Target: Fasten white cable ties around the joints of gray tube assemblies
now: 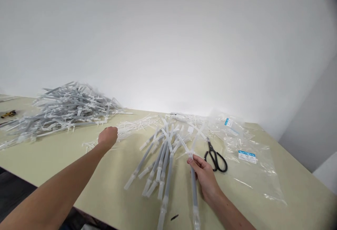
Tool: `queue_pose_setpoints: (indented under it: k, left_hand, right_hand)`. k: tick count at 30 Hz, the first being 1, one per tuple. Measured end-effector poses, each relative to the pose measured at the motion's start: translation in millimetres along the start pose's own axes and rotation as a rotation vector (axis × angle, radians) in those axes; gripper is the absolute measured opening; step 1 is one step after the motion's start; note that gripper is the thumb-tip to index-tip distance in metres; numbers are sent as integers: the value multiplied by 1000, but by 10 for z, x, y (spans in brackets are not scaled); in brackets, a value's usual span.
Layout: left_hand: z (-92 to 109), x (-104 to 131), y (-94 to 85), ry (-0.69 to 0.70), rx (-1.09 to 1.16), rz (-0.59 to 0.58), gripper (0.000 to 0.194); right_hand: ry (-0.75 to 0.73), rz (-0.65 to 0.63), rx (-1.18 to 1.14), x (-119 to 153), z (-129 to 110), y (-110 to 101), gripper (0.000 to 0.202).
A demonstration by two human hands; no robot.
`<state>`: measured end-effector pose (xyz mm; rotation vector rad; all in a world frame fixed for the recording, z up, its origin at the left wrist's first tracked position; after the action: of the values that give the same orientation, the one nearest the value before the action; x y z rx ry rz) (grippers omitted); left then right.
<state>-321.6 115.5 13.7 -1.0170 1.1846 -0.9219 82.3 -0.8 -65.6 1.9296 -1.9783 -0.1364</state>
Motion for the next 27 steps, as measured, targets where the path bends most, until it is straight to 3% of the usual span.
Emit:
queue_pose_setpoints:
  k: [3, 6, 11, 14, 16, 22, 27]
  left_hand:
    - [200, -14, -202, -16, 152, 98, 22]
    - [555, 14, -371, 21, 374, 161, 25]
    - [1337, 421, -461, 136, 887, -29, 32]
    - [1751, 806, -411, 197, 1185, -185, 25]
    - [1976, 1018, -327, 23, 1803, -418, 15]
    - [2447, 1239, -67, -35, 2030, -506, 11]
    - [2638, 1252, 76, -2, 2090, -509, 16]
  right_hand:
    - [33, -29, -62, 9, -25, -1, 36]
    - [29, 3, -87, 26, -79, -4, 39]
    - [-24, 4, -133, 93, -192, -5, 36]
    - [-34, -55, -246, 130, -255, 1, 36]
    - [-34, -83, -313, 146, -289, 3, 40]
    - [-37, -187, -381, 192, -338, 25, 41]
    - [-162, -109, -187, 206, -339, 24, 43]
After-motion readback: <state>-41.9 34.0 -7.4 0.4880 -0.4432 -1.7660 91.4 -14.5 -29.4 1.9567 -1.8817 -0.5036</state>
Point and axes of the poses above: each hand's wrist, its own x-axis away from the middle knuckle, its own y-axis out of the palm, z = x × y, the point moved 1 cm from there along -x, towards the middle knuckle, and after that the axes turned 7 degrees about y, right-handed, at the moved point
